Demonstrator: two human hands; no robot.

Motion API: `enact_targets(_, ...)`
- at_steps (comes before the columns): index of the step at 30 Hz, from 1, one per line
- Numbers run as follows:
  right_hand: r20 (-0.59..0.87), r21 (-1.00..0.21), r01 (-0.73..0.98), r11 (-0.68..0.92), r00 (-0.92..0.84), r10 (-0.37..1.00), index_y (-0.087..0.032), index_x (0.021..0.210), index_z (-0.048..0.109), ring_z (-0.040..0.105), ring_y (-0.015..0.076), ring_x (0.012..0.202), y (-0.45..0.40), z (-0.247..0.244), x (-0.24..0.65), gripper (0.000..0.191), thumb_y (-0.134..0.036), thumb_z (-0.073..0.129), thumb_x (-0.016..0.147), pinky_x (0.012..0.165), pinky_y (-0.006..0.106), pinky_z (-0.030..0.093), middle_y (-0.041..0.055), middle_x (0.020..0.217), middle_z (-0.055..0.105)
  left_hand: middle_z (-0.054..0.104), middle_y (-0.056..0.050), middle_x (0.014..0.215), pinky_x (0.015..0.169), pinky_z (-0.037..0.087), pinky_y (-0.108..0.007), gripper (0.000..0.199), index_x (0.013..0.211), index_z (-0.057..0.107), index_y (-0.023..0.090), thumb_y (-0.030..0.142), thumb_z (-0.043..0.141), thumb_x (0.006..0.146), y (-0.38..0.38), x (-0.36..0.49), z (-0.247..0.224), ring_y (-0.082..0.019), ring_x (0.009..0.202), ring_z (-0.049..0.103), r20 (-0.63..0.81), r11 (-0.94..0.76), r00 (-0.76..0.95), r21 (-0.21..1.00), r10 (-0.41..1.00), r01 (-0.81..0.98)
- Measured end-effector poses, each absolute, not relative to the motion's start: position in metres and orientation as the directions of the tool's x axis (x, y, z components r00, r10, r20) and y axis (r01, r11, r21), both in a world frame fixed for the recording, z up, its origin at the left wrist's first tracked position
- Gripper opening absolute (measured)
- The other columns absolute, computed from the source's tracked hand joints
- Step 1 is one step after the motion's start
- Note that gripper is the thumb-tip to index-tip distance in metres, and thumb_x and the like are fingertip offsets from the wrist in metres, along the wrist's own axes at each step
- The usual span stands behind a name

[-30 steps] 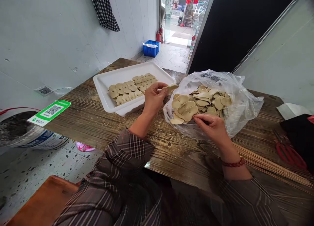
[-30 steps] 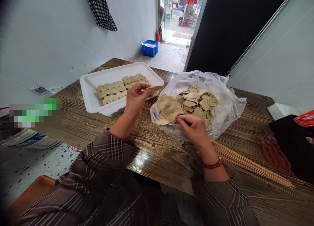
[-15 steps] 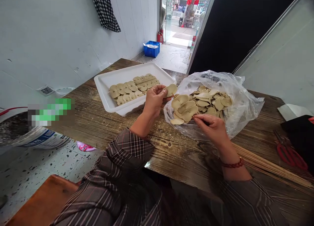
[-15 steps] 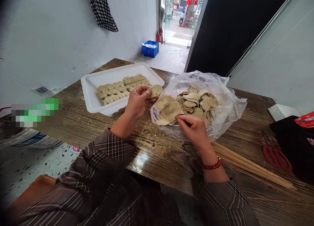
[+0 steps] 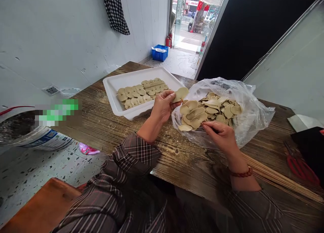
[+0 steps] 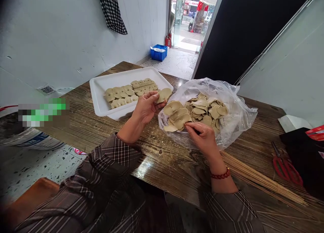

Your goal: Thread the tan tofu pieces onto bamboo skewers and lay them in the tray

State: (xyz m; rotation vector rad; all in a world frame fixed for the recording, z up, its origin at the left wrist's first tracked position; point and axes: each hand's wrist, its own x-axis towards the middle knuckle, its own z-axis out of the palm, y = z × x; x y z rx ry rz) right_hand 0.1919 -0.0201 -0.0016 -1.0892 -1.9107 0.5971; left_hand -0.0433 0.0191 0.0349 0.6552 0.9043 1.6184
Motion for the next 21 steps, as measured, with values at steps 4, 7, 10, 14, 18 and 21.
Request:
enact_targets(4,0.433,-0.73,0.451,0.514,-0.277,0.858,-0.022,0.088,0.079,0.071,0.0208,0.078,-0.0195,-0.0023,0.1921,0.019,-0.034,0.064,0.086,0.073,0.034,0.056,0.0057,0.088,0.078,0.066,-0.001,0.071,0.057,0.057,-0.023,0.006,0.085,0.055,0.015,0.011,0.06,0.083,0.0187,-0.0431,0.0353,-0.013,0.061,0.069,-0.064,-0.074,-0.218,0.818,0.974,-0.57)
enact_targets(7,0.434,-0.731,0.441,0.52,-0.287,0.854,-0.022,0.089,0.079,0.072,0.0217,0.081,-0.0186,-0.003,0.1924,0.019,-0.033,0.064,0.086,0.076,0.035,0.057,0.0062,0.091,0.078,0.066,-0.001,0.071,0.058,0.056,-0.023,0.006,0.085,0.054,0.015,0.01,0.058,0.083,0.0185,-0.0427,0.0351,-0.014,0.061,0.069,-0.092,-0.045,-0.197,0.802,0.976,-0.596)
enact_targets(10,0.433,-0.73,0.445,0.519,-0.286,0.855,-0.022,0.088,0.079,0.072,0.0221,0.081,-0.0187,-0.003,0.1912,0.019,-0.033,0.064,0.086,0.077,0.036,0.057,0.0062,0.09,0.078,0.067,-0.001,0.071,0.06,0.056,-0.024,0.007,0.085,0.053,0.016,0.011,0.058,0.083,0.0192,-0.0414,0.0331,-0.012,0.06,0.068,-0.116,-0.018,-0.183,0.796,0.976,-0.604)
enact_targets(14,0.433,-0.736,0.445,0.51,-0.27,0.86,-0.022,0.087,0.079,0.071,0.0219,0.079,-0.02,-0.0027,0.1881,0.019,-0.034,0.063,0.086,0.075,0.036,0.056,0.0063,0.088,0.078,0.065,0.0,0.069,0.064,0.056,-0.025,0.01,0.083,0.052,0.017,0.012,0.061,0.081,0.0199,-0.0381,0.0298,-0.011,0.059,0.067,-0.115,-0.017,-0.187,0.81,0.976,-0.587)
enact_targets(18,0.414,-0.753,0.448,0.482,-0.247,0.876,-0.021,0.088,0.078,0.07,0.0207,0.074,-0.0204,-0.0035,0.1872,0.019,-0.033,0.064,0.086,0.073,0.035,0.056,0.0058,0.086,0.077,0.064,0.003,0.071,0.065,0.057,-0.026,0.014,0.083,0.053,0.017,0.014,0.066,0.077,0.0192,-0.0365,0.0284,-0.011,0.061,0.067,-0.039,-0.088,-0.215,0.83,0.976,-0.551)
enact_targets(21,0.4,-0.762,0.451,0.465,-0.237,0.885,-0.021,0.089,0.078,0.07,0.0204,0.074,-0.0201,-0.0048,0.1882,0.02,-0.033,0.064,0.086,0.071,0.034,0.055,0.0057,0.087,0.077,0.063,0.003,0.071,0.065,0.057,-0.026,0.014,0.082,0.053,0.017,0.014,0.066,0.077,0.0192,-0.0367,0.027,-0.011,0.062,0.066,0.031,-0.154,-0.247,0.855,0.968,-0.496)
